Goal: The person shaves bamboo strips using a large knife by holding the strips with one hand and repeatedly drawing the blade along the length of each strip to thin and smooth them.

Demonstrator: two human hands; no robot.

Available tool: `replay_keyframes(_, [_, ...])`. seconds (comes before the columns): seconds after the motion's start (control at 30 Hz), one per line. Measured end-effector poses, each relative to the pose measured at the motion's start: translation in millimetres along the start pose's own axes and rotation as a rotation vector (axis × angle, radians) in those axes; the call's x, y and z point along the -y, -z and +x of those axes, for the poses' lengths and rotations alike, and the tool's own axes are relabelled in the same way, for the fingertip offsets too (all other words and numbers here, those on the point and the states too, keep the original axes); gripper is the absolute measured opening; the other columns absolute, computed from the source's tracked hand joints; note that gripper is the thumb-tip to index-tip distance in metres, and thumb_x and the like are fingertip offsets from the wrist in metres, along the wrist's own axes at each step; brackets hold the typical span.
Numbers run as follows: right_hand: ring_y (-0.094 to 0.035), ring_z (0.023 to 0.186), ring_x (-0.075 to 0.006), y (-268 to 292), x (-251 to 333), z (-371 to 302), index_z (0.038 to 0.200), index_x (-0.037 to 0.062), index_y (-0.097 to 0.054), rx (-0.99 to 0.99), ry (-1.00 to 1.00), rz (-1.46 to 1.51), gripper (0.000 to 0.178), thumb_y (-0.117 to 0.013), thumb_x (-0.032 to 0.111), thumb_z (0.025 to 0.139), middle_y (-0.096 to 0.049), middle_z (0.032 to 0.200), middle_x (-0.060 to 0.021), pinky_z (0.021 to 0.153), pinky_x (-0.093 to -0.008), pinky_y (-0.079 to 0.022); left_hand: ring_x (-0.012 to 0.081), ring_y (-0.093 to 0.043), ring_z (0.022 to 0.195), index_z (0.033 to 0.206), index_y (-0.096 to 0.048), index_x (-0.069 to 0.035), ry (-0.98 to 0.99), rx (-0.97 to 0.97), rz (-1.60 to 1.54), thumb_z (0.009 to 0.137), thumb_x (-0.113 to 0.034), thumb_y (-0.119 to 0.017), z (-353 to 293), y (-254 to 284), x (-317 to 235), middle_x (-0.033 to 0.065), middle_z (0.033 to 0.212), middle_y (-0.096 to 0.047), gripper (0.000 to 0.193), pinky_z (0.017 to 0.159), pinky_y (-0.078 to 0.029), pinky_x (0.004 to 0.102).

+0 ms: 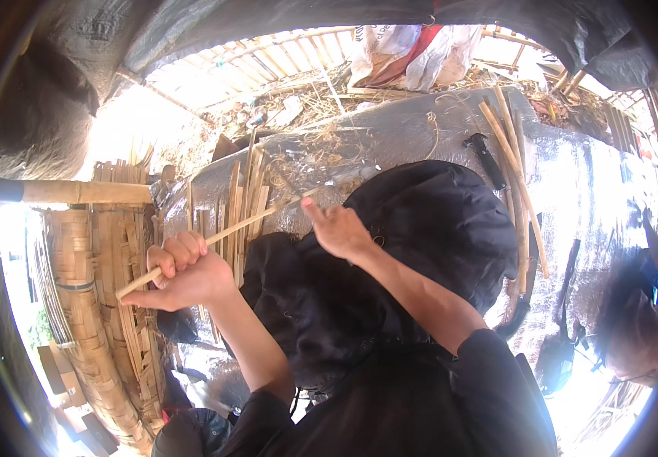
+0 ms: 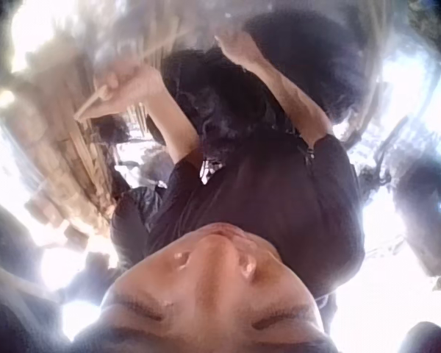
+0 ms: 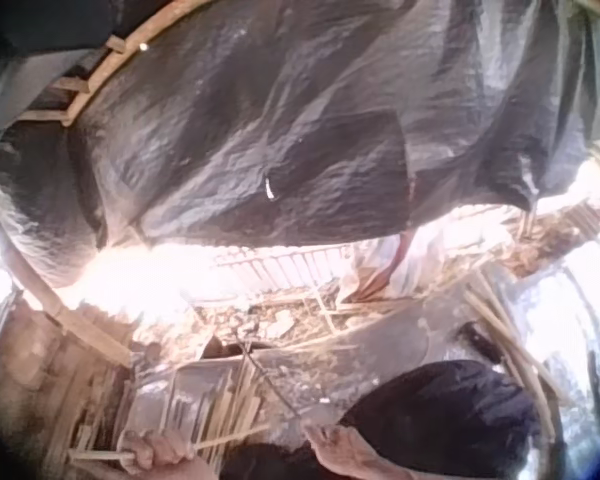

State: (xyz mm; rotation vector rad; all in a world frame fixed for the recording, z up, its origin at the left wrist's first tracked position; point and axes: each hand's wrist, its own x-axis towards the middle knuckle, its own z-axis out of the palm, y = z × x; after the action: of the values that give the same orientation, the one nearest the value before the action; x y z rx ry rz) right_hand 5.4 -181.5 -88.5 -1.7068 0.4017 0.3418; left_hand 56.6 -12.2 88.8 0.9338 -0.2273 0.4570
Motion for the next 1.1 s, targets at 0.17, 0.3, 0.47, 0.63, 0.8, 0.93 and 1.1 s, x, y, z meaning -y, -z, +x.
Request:
replay_keyframes(0.17, [-0.065,0.069,-0.0446,-15.1,53.3,-48.6,0.088,-0.0039,-0.067,0.076,0.193,0.165,0.067,-0.044,0.057,0.103,-0.062,0.067,-0.0263,0.064,-0.0479,-0.048,0.0111,-0.013,0.047,0.058,-0.035,-0.016,-0.075,0.103,-0.017,0.087,-0.091,-0.022,-21.3,-8.3,12.6,-0.0033,0.049,-0.021,0.081,0.048,-0.016,0.0291])
replay_keyframes(0.3, [-0.045,0.053,-0.0173,-14.2,60.6,-60.5,0.073,-0.0005,-0.056,0.074,0.186,0.081,0.065,-0.046,0.056,0.104,-0.048,0.055,-0.012,0.054,-0.0372,-0.04,0.0107,-0.013,0.049,0.061,-0.036,-0.015,-0.102,0.099,-0.101,0.088,-0.09,-0.022,-26.2,-2.3,11.8,-0.0035,0.05,-0.019,0.081,0.049,-0.016,0.0295])
replay_keyframes(0.47, [-0.038,0.052,-0.02,-13.2,82.3,-60.8,0.07,-0.0027,-0.056,0.112,0.279,0.026,0.065,-0.045,0.051,0.106,-0.043,0.054,-0.0186,0.054,-0.0415,-0.039,0.0109,-0.014,0.049,0.066,-0.03,-0.014,-0.197,0.242,-0.102,0.091,-0.086,-0.019,-22.5,-0.4,14.4,-0.0035,0.052,-0.021,0.078,0.049,-0.017,0.0295])
replay_keyframes(0.63, [-0.053,0.056,-0.0185,-5.6,13.7,-5.7,0.072,-0.0045,-0.057,-0.002,0.071,-0.035,0.071,-0.042,0.056,0.105,-0.052,0.056,-0.016,0.06,-0.0387,-0.046,0.01,-0.016,0.048,0.066,-0.033,-0.012,-0.194,0.276,-0.067,0.089,-0.088,-0.019,-26.4,2.4,31.8,-0.0032,0.052,-0.023,0.08,0.049,-0.017,0.0299])
replay_keyframes(0.8, [-0.057,0.053,-0.0402,-17.8,42.1,-46.4,0.071,-0.0056,-0.064,0.064,0.247,0.115,0.069,-0.049,0.053,0.103,-0.057,0.057,-0.0251,0.056,-0.0456,-0.045,0.0095,-0.015,0.049,0.067,-0.031,-0.013,-0.182,0.301,-0.027,0.089,-0.088,-0.021,-28.6,0.2,35.2,-0.0043,0.053,-0.021,0.079,0.05,-0.015,0.03])
replay_keyframes(0.93, [-0.067,0.068,-0.044,-6.6,14.1,-3.1,0.069,-0.0054,-0.065,0.028,0.124,-0.073,0.078,-0.04,0.06,0.103,-0.061,0.063,-0.0271,0.066,-0.0489,-0.051,0.0103,-0.016,0.05,0.069,-0.032,-0.013,-0.139,0.322,-0.092,0.089,-0.088,-0.022,-22.1,19.7,25.7,-0.0044,0.055,-0.023,0.078,0.052,-0.017,0.0305])
replay_keyframes(1.1, [-0.045,0.05,-0.0338,-35.2,28.0,-34.9,0.071,-0.0037,-0.056,0.101,0.327,0.009,0.061,-0.05,0.046,0.105,-0.051,0.055,-0.0218,0.056,-0.0435,-0.043,0.011,-0.015,0.052,0.068,-0.032,-0.015,-0.103,0.282,0.038,0.089,-0.088,-0.024,-32.6,37.0,8.8,-0.0043,0.056,-0.022,0.077,0.054,-0.017,0.0314])
